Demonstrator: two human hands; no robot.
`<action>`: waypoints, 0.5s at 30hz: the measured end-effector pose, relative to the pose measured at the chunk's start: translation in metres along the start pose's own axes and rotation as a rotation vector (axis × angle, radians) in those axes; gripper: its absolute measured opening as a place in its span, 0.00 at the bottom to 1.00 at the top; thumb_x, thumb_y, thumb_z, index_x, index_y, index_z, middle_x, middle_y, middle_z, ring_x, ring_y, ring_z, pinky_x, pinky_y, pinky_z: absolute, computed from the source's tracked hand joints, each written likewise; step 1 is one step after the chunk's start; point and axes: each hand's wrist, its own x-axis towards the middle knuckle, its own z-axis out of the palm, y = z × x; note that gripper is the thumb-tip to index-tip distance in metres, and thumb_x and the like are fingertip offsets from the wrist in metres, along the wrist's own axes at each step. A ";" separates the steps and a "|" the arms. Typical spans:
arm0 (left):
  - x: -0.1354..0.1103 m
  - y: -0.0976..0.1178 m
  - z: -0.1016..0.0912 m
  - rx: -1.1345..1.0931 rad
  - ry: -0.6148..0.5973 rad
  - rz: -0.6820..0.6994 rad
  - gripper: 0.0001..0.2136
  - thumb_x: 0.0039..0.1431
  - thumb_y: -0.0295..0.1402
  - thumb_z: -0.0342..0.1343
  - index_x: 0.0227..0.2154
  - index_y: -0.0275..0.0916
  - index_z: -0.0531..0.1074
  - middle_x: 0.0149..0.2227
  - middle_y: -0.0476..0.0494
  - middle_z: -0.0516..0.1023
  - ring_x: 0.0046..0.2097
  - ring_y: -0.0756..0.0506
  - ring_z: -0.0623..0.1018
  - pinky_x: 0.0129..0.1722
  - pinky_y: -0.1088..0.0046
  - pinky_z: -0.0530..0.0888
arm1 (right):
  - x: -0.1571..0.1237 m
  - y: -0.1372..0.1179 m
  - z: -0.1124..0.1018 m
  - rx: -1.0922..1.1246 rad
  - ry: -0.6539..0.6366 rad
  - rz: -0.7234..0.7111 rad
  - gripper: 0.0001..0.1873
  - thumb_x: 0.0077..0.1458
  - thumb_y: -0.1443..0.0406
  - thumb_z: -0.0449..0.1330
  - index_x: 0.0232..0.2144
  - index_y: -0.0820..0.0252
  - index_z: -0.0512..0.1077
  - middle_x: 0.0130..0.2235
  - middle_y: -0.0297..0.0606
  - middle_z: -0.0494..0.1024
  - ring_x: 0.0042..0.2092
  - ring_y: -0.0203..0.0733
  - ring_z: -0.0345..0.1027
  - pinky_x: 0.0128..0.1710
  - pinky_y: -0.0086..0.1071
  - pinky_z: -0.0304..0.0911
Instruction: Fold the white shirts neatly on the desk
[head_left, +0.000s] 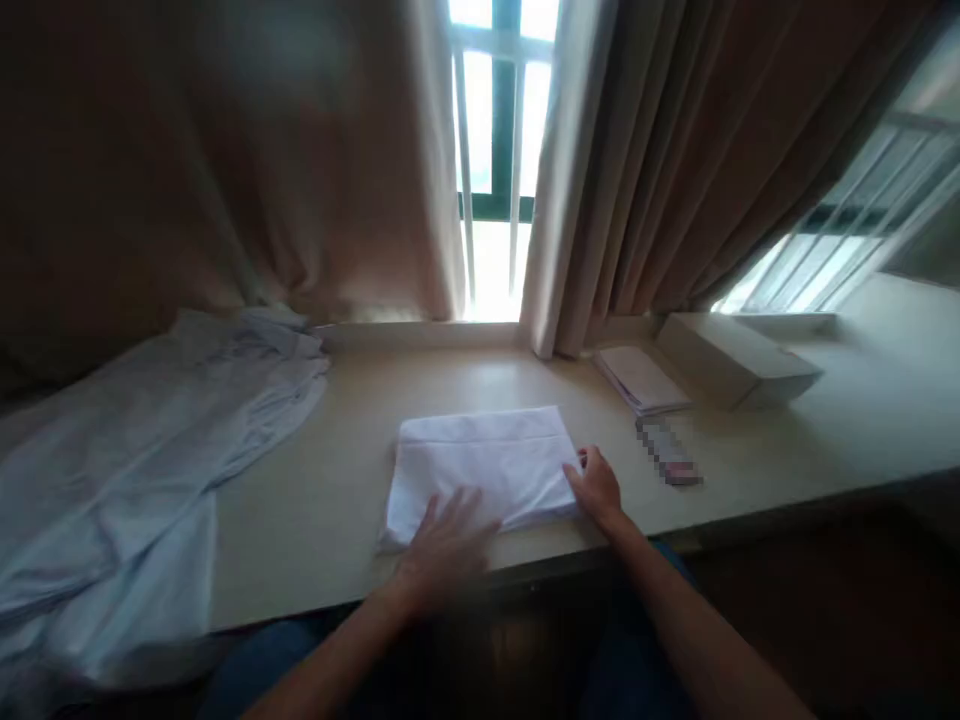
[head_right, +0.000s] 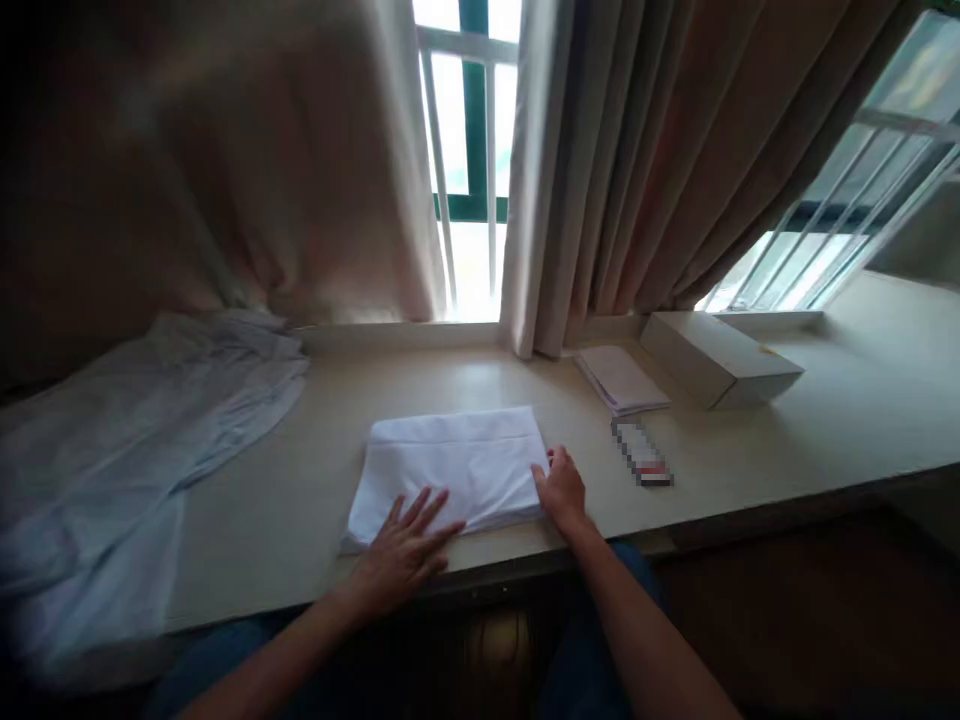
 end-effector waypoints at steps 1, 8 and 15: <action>-0.002 0.000 -0.001 0.002 0.001 -0.002 0.24 0.61 0.43 0.49 0.60 0.61 0.57 0.68 0.46 0.47 0.67 0.33 0.48 0.60 0.38 0.50 | -0.007 -0.008 -0.003 -0.020 0.028 -0.048 0.14 0.57 0.61 0.58 0.43 0.64 0.69 0.40 0.45 0.73 0.43 0.47 0.64 0.46 0.38 0.59; 0.011 0.011 -0.006 -0.002 0.151 -0.013 0.15 0.62 0.33 0.48 0.49 0.52 0.72 0.62 0.45 0.63 0.65 0.37 0.57 0.60 0.45 0.58 | -0.065 -0.041 -0.011 -0.097 0.035 -0.316 0.17 0.60 0.61 0.55 0.51 0.56 0.69 0.55 0.45 0.68 0.55 0.52 0.57 0.56 0.47 0.51; 0.017 0.029 0.010 -0.032 0.126 0.056 0.19 0.62 0.30 0.46 0.55 0.47 0.66 0.63 0.43 0.62 0.65 0.40 0.58 0.60 0.51 0.61 | -0.107 -0.020 0.008 -0.064 -0.063 -0.523 0.19 0.62 0.68 0.51 0.53 0.59 0.69 0.58 0.44 0.67 0.61 0.48 0.55 0.61 0.46 0.49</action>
